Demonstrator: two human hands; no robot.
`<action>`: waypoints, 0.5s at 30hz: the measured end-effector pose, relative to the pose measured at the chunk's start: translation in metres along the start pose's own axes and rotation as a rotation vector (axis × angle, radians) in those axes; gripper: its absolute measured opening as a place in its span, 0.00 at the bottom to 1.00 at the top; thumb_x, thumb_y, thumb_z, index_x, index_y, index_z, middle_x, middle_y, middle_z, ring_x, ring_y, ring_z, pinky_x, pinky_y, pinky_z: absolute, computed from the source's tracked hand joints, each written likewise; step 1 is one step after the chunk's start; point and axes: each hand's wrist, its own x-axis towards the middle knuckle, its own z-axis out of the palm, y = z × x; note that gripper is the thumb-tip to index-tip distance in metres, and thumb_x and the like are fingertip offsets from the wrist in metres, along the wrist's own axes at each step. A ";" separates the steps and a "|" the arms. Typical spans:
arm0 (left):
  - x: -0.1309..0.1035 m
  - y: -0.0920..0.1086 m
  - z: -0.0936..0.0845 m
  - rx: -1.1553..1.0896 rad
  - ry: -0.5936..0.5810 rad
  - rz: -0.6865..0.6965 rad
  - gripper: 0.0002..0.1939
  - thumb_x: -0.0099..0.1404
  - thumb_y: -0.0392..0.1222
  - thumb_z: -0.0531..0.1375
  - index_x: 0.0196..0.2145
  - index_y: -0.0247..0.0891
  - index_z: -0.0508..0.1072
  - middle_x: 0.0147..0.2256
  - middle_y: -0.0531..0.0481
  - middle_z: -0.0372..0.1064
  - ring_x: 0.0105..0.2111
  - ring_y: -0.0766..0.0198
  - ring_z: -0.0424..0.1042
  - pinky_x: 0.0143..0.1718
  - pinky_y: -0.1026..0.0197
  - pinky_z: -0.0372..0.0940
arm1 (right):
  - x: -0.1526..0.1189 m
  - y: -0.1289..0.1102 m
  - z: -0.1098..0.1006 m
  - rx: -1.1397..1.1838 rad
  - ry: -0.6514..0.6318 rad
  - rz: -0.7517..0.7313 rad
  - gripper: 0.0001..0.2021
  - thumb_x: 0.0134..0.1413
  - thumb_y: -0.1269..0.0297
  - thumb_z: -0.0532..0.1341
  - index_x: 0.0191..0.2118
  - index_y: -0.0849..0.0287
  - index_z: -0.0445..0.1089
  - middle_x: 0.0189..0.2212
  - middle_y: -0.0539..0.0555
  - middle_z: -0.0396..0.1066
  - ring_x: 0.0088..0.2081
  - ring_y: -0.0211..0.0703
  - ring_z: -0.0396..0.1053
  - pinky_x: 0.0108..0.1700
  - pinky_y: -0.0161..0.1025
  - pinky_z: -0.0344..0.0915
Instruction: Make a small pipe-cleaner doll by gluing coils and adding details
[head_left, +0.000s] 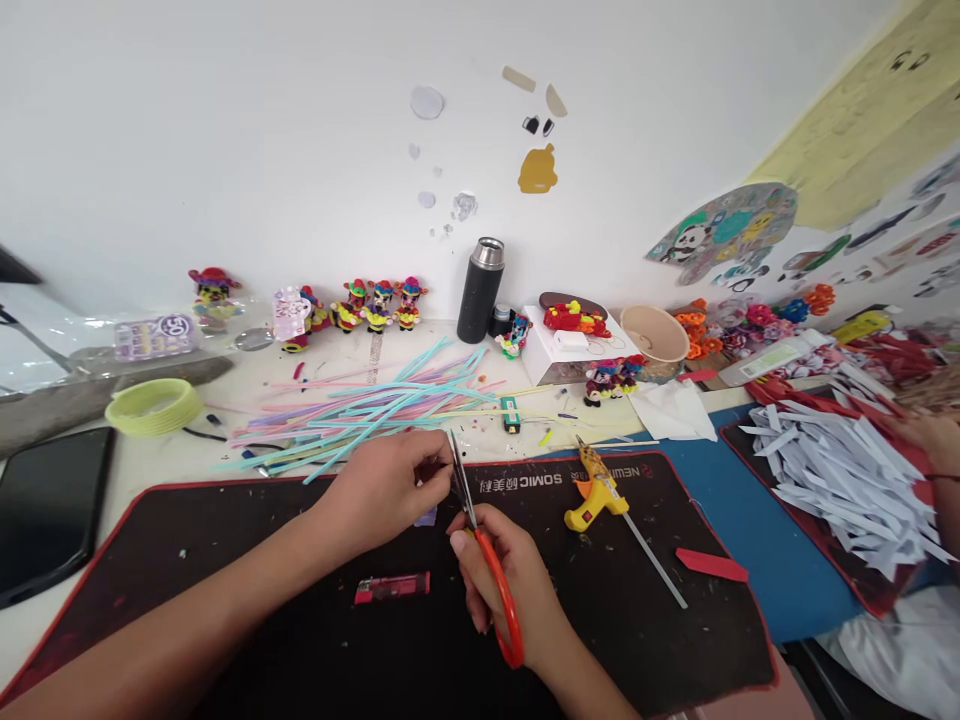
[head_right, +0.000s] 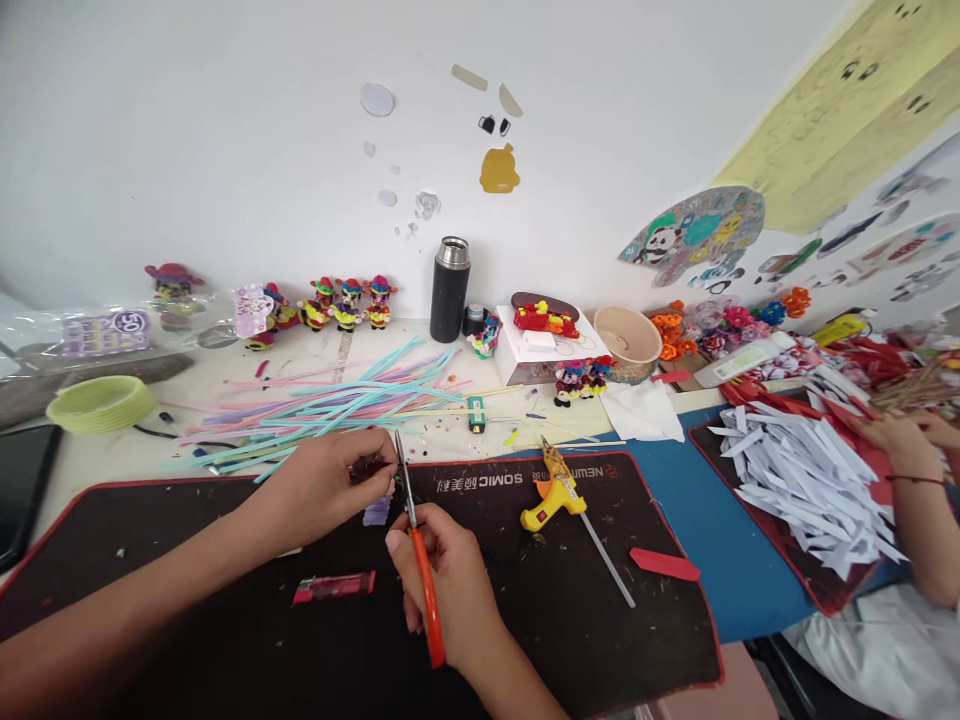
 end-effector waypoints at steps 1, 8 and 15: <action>0.002 0.001 0.000 0.037 -0.019 0.010 0.06 0.67 0.40 0.56 0.33 0.42 0.72 0.30 0.53 0.74 0.30 0.62 0.70 0.33 0.61 0.56 | 0.000 0.000 0.000 0.016 0.003 0.022 0.29 0.57 0.31 0.65 0.40 0.56 0.67 0.16 0.37 0.58 0.11 0.29 0.53 0.12 0.26 0.51; 0.030 0.012 0.004 0.350 -0.193 0.075 0.07 0.67 0.38 0.57 0.34 0.42 0.75 0.32 0.51 0.79 0.32 0.57 0.75 0.30 0.59 0.53 | -0.002 0.000 -0.009 0.207 -0.007 0.112 0.24 0.58 0.39 0.67 0.40 0.56 0.65 0.18 0.39 0.63 0.11 0.31 0.57 0.13 0.28 0.55; 0.054 0.018 0.025 0.534 -0.297 0.121 0.11 0.68 0.38 0.56 0.39 0.41 0.79 0.36 0.43 0.82 0.36 0.50 0.80 0.30 0.56 0.59 | 0.001 0.003 -0.011 0.402 0.056 0.277 0.18 0.51 0.49 0.66 0.41 0.54 0.64 0.17 0.38 0.60 0.13 0.29 0.52 0.12 0.27 0.54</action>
